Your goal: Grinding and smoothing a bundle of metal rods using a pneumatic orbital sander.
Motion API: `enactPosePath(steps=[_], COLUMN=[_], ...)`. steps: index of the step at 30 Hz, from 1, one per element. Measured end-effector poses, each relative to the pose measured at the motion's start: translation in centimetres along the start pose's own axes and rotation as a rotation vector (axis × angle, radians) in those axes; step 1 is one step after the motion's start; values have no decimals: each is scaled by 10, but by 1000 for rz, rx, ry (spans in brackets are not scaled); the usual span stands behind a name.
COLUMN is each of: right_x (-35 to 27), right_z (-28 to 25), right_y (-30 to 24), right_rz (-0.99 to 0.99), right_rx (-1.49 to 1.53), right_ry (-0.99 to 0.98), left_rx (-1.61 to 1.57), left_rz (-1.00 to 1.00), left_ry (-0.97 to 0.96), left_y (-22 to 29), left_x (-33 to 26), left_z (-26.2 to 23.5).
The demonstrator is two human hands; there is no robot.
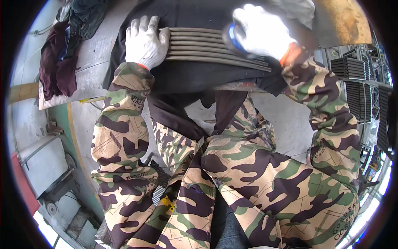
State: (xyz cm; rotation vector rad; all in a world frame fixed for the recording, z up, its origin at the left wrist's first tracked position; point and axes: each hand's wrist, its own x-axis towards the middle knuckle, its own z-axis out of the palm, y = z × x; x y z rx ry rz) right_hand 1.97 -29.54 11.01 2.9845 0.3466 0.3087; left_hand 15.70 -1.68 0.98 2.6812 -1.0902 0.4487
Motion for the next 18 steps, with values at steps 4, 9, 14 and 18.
enactPosePath(steps=[4,9,14,18], right_x=[-26,-12,-23,-4], right_z=[-2,2,-1,-19], right_y=[-10,13,-1,9], right_rz=[-28,78,40,225], right_rx=[32,-5,38,-20], right_ry=[23,-63,-64,-163], left_rx=[109,177,251,147], left_rz=[14,33,8,-56], left_ry=[57,21,3,47], left_y=[-2,-12,-18,-15], left_x=[-1,6,7,22], left_z=[15,29,35,43])
